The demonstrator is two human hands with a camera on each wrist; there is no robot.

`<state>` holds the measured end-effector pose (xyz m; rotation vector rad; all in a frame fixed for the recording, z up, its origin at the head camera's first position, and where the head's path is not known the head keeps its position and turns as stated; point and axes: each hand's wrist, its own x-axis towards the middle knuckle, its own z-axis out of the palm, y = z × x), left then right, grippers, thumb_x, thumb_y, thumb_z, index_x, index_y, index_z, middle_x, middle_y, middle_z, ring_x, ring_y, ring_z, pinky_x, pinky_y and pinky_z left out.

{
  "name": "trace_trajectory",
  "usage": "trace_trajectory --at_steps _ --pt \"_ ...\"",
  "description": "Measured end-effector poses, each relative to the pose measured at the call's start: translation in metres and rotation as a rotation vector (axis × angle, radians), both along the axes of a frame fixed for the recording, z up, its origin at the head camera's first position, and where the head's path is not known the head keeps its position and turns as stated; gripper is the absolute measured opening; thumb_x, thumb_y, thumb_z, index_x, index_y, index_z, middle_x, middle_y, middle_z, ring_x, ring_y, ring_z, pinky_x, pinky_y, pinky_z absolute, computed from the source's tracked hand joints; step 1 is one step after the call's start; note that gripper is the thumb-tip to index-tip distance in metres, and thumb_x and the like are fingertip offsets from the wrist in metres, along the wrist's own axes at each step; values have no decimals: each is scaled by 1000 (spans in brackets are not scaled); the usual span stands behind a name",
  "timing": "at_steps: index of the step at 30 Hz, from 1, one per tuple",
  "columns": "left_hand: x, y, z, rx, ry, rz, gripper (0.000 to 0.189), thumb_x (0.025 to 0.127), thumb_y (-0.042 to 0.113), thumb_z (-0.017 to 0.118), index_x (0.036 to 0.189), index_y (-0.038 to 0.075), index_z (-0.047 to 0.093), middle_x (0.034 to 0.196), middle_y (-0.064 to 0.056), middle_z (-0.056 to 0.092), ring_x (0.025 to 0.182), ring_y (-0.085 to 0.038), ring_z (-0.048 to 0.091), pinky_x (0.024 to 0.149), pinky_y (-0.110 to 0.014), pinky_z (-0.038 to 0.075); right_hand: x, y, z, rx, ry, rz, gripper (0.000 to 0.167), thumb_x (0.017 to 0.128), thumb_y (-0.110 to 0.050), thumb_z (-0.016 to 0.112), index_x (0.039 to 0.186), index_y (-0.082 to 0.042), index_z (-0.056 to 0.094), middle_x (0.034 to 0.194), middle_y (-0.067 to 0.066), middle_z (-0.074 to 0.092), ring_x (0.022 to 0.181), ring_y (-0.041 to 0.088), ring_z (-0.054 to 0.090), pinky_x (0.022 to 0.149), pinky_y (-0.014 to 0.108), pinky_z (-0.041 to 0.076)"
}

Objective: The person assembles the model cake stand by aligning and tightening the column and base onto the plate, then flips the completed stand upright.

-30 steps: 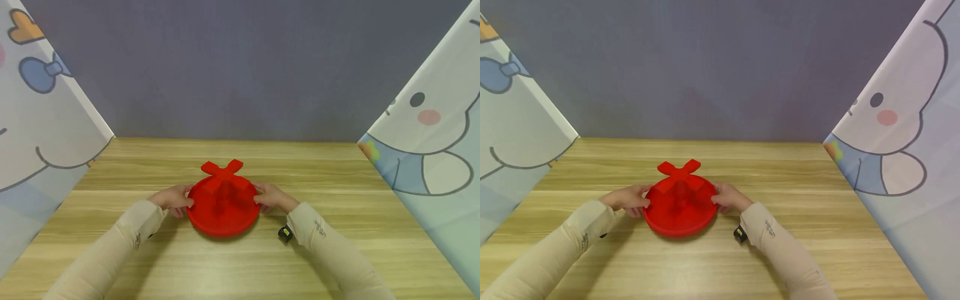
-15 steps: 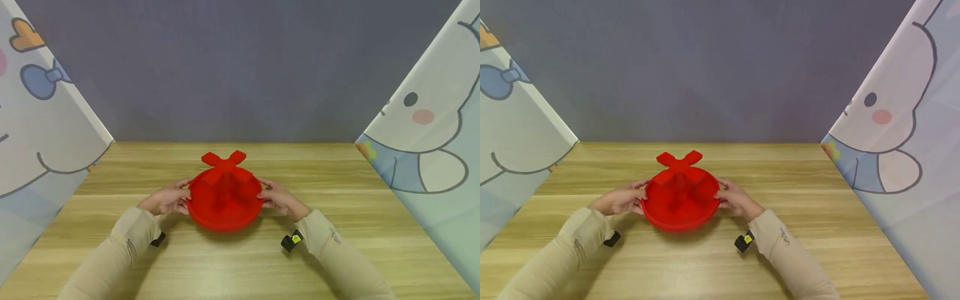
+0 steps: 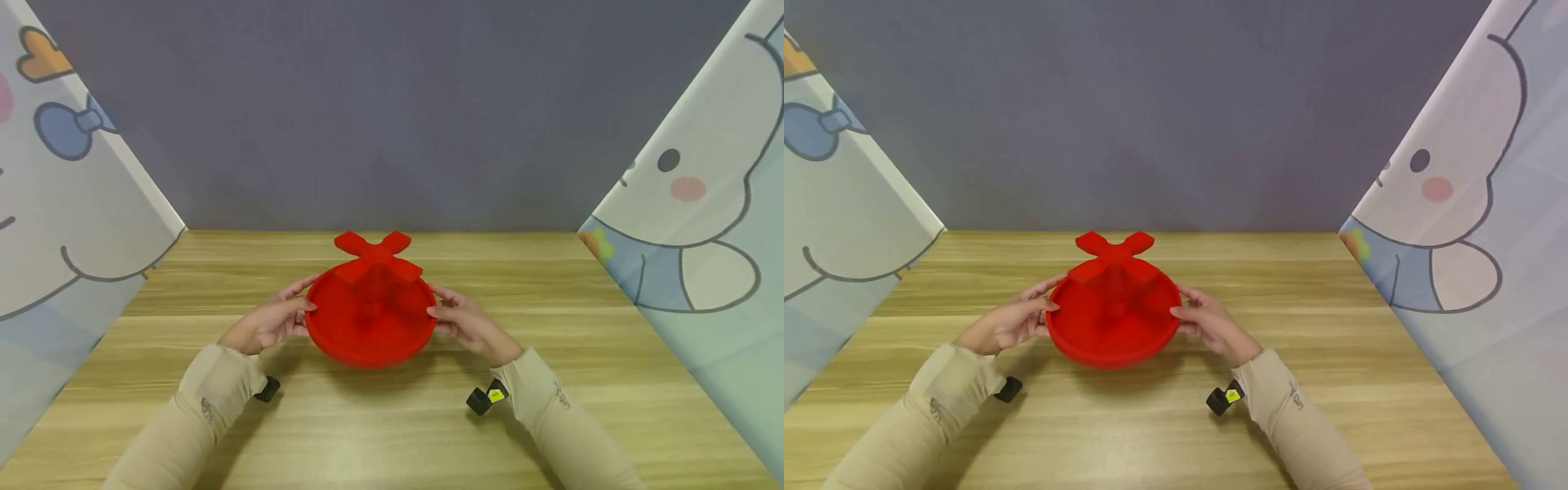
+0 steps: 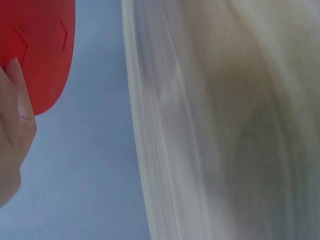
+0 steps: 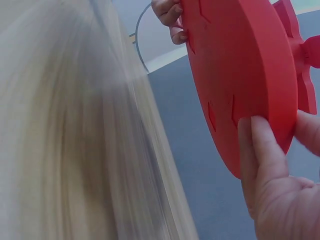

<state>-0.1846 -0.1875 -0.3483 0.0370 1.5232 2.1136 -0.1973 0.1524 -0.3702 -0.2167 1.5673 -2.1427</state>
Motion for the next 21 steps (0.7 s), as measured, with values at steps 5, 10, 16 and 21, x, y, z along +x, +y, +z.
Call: trace_trajectory --at_steps 5,10,16,21 --pt "4 1 -2 21 3 28 73 92 -9 40 154 8 6 94 -7 57 56 -13 62 59 -28 57 4 5 -1 -33 94 52 62 94 7 42 147 13 11 100 4 59 79 9 66 74 23 55" --pt "6 2 0 43 9 35 73 90 -10 39 154 4 5 92 -6 60 54 -14 64 58 -27 57 3 13 -6 -134 221 149 64 88 12 31 146 14 5 110 2 54 89 10 65 81 27 54" --pt "7 3 4 52 25 12 74 89 -11 37 153 2 1 89 -5 61 54 -12 64 59 -27 57 5 13 -4 62 337 51 70 83 19 48 144 16 14 107 2 55 91 8 62 79 22 53" --pt "8 4 4 61 48 10 72 90 -10 37 153 1 2 93 -5 63 56 -12 64 59 -26 57 6 9 -2 223 470 -27 71 80 20 55 142 18 22 102 8 58 87 7 62 75 19 53"
